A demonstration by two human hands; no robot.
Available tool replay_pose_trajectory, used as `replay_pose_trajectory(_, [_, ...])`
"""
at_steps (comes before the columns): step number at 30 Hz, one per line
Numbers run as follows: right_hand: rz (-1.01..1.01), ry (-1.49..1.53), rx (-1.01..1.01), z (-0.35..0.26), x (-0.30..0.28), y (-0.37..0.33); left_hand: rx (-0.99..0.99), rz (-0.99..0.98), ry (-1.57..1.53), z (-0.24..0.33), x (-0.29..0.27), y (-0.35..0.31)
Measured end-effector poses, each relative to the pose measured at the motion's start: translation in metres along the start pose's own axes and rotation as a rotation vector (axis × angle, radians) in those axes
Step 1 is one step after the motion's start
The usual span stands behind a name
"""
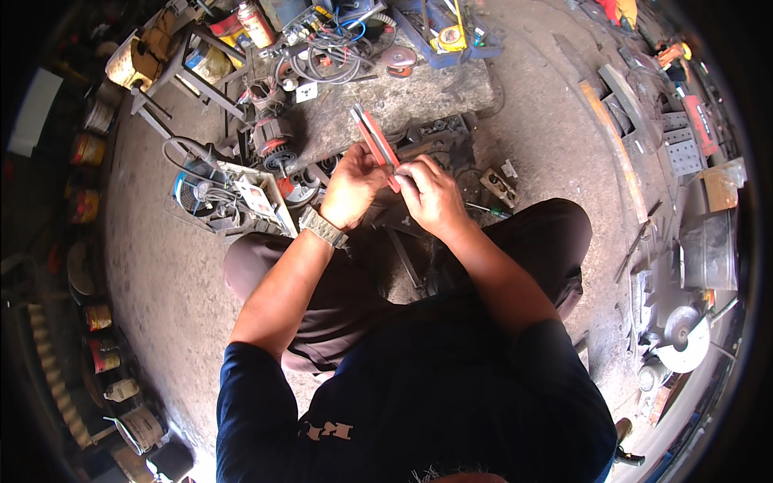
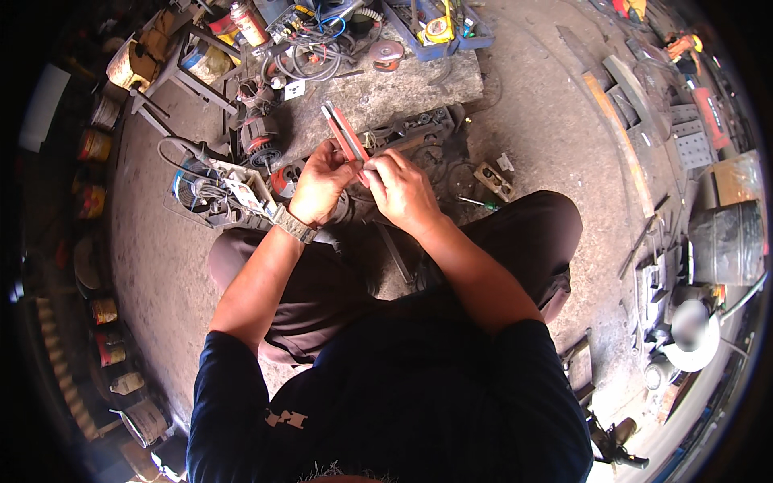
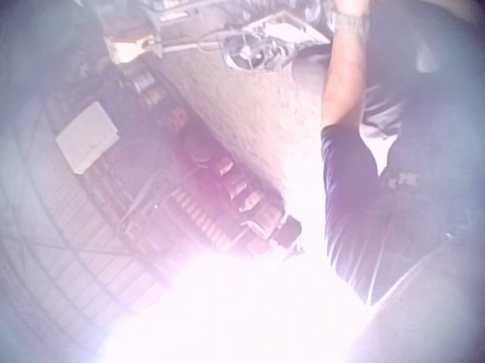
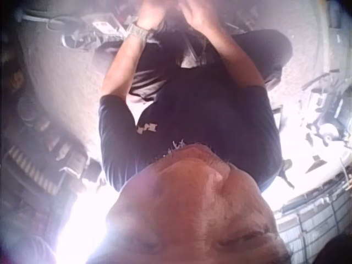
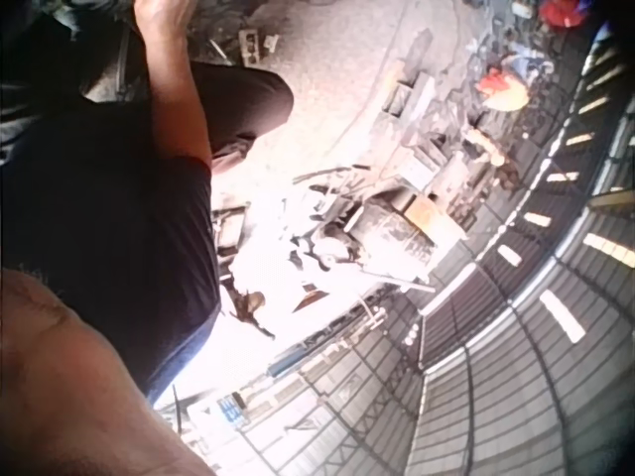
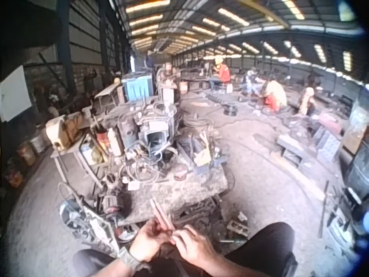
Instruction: The person sits on the floor in a workshop and handles various tools and objects. They pick up and inspect a triangular metal piece, a cylindrical metal tube, and a red-handled tool, placing them back on the workbench. The person also picks up a small metal piece from the floor and briefly looks around the workshop.
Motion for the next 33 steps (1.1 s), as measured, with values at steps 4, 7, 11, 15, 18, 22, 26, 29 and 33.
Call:
replay_pose_trajectory(4, [-0.003, -0.002, 0.013, 0.000, -0.003, 0.000, -0.044, -0.058, -0.069, 0.003, 0.005, -0.004])
replay_pose_trajectory(7, [-0.017, 0.001, 0.022, -0.001, -0.003, 0.001, -0.048, -0.078, -0.022, 0.003, 0.004, -0.004])
replay_pose_trajectory(11, [-0.009, -0.001, 0.030, 0.001, -0.003, 0.000, -0.033, -0.086, 0.046, 0.002, 0.005, -0.004])
replay_pose_trajectory(15, [0.019, -0.051, 0.029, 0.003, -0.002, -0.001, 0.004, -0.054, -0.051, -0.002, 0.007, -0.003])
replay_pose_trajectory(18, [0.021, -0.026, 0.034, 0.006, -0.002, -0.001, -0.088, 0.004, -0.184, 0.001, 0.006, -0.004])
replay_pose_trajectory(22, [-0.020, 0.007, 0.046, 0.002, -0.004, 0.001, -0.159, -0.008, -0.201, 0.001, -0.003, -0.002])
replay_pose_trajectory(26, [-0.021, 0.014, 0.036, 0.000, -0.002, 0.000, -0.148, -0.016, -0.238, -0.004, -0.002, -0.002])
replay_pose_trajectory(29, [-0.003, 0.000, 0.061, 0.004, 0.001, -0.003, -0.183, 0.027, -0.236, -0.006, 0.003, -0.003])
replay_pose_trajectory(33, [0.021, -0.007, 0.055, 0.005, 0.002, -0.004, -0.235, 0.065, -0.158, -0.001, 0.007, -0.006])
Point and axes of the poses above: each hand's wrist, its own y-axis towards the middle knuckle, its own x-axis out of the palm, z = x × y, the point moved 4 cm from there along y, towards the middle knuckle, and after that the axes turned 9 degrees about y, right-handed, at the moved point
